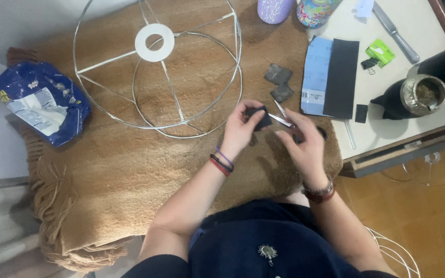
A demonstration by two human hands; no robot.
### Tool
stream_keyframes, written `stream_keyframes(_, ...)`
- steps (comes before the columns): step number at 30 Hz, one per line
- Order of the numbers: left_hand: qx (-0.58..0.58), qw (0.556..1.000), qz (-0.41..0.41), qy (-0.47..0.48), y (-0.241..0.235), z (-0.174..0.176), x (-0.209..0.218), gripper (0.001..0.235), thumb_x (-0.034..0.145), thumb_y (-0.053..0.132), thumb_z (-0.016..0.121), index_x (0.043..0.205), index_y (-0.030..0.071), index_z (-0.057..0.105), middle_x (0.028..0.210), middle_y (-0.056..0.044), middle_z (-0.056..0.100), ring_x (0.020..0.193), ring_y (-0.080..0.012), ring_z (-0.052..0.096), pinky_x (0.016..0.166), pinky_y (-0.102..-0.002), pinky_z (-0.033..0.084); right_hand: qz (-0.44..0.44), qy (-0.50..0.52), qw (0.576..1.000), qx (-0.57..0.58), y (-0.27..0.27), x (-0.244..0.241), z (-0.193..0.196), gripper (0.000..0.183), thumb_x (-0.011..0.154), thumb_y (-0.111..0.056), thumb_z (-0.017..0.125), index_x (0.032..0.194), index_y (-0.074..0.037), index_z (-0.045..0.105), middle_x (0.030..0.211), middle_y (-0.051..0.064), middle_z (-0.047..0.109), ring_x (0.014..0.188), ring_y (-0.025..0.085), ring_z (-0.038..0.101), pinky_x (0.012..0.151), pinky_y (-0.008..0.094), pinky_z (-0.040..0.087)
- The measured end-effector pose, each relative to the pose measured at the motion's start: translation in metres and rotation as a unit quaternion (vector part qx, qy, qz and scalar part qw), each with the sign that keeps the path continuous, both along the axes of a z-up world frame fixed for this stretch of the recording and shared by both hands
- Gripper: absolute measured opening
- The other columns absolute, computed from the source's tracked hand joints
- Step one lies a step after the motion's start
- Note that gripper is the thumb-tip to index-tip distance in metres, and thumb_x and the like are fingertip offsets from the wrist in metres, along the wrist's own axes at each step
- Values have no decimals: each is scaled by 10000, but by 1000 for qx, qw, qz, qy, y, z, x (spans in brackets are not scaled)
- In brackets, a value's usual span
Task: The person sands a white metal wire frame using a sanding block. They rotate the frame to reach different bars and joints, applying the block along the vertical and horizontal wires.
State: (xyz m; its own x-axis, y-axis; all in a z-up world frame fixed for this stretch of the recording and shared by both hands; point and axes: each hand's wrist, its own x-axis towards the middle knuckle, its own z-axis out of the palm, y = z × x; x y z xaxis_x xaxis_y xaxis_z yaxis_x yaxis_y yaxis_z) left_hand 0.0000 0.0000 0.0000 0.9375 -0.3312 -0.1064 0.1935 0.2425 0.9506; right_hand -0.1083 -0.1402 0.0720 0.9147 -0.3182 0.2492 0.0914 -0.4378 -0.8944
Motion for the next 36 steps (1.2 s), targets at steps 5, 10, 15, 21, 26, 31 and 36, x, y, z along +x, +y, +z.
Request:
stream_keyframes(5, 95, 991, -6, -94, 10, 10, -16, 183, 972, 245, 745, 1136, 165, 733, 1121, -54, 583, 965, -225, 701, 741, -375, 656, 24, 34, 946, 323, 13, 28, -61, 339, 932, -47, 728, 1260, 20, 676, 1163, 166, 695, 996, 237, 701, 764, 352, 631)
stream_keyframes(10, 249, 950, -19, -186, 62, 87, -46, 376, 1036, 298, 618, 1383, 161, 572, 1305, -152, 483, 938, -333, 743, 819, -489, 663, 22, 47, 893, 447, 16, 26, -77, 133, 970, -28, 685, 1100, -19, 709, 1116, 177, 738, 881, 279, 764, 671, 384, 670)
stream_keyframes(15, 425, 689, 303, -503, 144, 98, -46, 365, 889, 361, 773, 1187, 171, 683, 1188, -74, 528, 1193, -341, 514, 1086, -520, 395, 23, 38, 891, 453, 23, 16, -55, 74, 1005, -60, 628, 1058, -22, 594, 1188, 275, 703, 996, 351, 755, 765, 376, 674)
stream_keyframes(21, 490, 654, 200, -540, 196, 136, -6, 290, 958, 490, 731, 953, 199, 739, 840, 27, 582, 1021, -223, 590, 1130, -545, 273, 85, -3, 914, 397, 34, 10, -45, 142, 1038, -51, 557, 1137, 28, 493, 1242, 360, 648, 1048, 428, 725, 837, 423, 654)
stream_keyframes(26, 511, 627, 167, -564, 173, 165, -35, 288, 928, 480, 762, 861, 199, 754, 687, 29, 628, 726, -179, 628, 862, -388, 444, 66, -7, 923, 378, 48, 2, -18, 157, 1028, -18, 546, 1170, 45, 571, 1210, 331, 675, 1081, 406, 722, 869, 414, 645)
stream_keyframes(31, 506, 649, 145, -549, 141, 187, -83, 177, 939, 379, 732, 951, 204, 758, 708, 52, 645, 704, -156, 657, 744, -327, 464, 55, -17, 944, 326, 45, -1, -24, 189, 1044, -12, 527, 1205, 53, 600, 1212, 316, 673, 1120, 397, 708, 911, 432, 630)
stream_keyframes(36, 478, 691, 91, -535, 163, 208, -87, 358, 973, 424, 673, 1265, 220, 704, 1036, -18, 641, 1019, -231, 609, 900, -384, 412, 45, -23, 925, 377, 38, -2, -30, 221, 1061, -86, 537, 1254, -5, 609, 1239, 276, 670, 1159, 364, 702, 957, 397, 628)
